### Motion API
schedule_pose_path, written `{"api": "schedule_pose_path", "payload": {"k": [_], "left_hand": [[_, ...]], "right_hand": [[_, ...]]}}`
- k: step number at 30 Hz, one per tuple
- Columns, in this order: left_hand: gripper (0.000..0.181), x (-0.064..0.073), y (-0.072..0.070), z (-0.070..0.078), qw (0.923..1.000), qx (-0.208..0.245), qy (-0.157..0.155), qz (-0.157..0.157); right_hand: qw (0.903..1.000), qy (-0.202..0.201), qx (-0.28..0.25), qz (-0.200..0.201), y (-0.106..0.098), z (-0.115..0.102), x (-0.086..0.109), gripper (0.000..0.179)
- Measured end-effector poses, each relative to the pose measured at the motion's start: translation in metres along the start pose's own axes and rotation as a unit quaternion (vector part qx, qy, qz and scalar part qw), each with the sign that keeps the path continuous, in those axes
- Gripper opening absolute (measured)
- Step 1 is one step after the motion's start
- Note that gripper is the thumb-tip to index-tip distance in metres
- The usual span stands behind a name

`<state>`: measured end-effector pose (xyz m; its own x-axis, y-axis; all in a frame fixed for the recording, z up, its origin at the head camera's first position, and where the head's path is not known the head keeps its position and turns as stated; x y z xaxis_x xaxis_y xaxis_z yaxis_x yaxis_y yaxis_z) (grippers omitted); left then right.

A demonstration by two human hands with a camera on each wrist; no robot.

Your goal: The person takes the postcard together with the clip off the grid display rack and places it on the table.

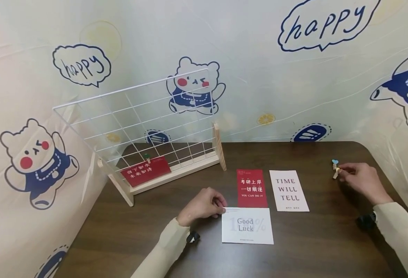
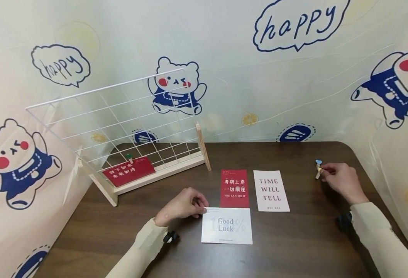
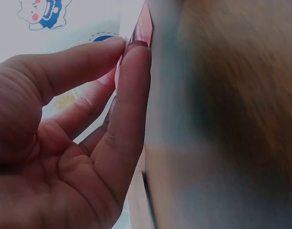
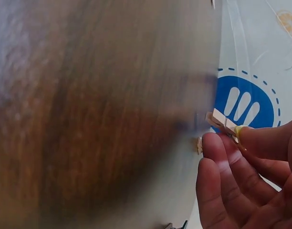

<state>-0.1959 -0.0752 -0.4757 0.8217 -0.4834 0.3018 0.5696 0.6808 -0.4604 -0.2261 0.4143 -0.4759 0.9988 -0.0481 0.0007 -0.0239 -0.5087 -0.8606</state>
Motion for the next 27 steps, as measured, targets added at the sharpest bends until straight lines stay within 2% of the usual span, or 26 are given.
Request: {"api": "schedule_pose_path", "payload": {"k": [9,16,21,27], "left_hand": [[0.006,0.004,-0.003,-0.002,0.9997,-0.026,-0.004,-0.001],[0.005,0.004,0.0,-0.002,0.9996,-0.029,-0.004,-0.004],[0.005,0.003,0.003,-0.003,0.9991,-0.042,-0.003,-0.001],[0.007,0.002,0.009,-0.004,0.9974,-0.071,0.008,0.01]], "right_hand": [[0.9979,-0.003,-0.017,-0.062,0.002,0.007,-0.01,0.032],[0.9948,0.02,-0.022,-0.098,0.002,0.008,-0.012,0.034],[0.9934,0.032,-0.029,-0.106,0.003,0.009,-0.014,0.036],[0.9932,0.026,-0.037,-0.107,0.006,0.011,-0.014,0.032]]}}
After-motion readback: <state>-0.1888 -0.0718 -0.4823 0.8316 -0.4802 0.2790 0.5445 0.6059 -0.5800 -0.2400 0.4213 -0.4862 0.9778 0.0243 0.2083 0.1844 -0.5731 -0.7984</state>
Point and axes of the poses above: each hand's wrist, its own x-axis away from the middle knuckle, its own y-axis out of the palm, z = x × y, the point moved 5 cm from there along -x, towards the middle knuckle, and after that the axes turned 5 degrees about x, right-handed, at the moved point
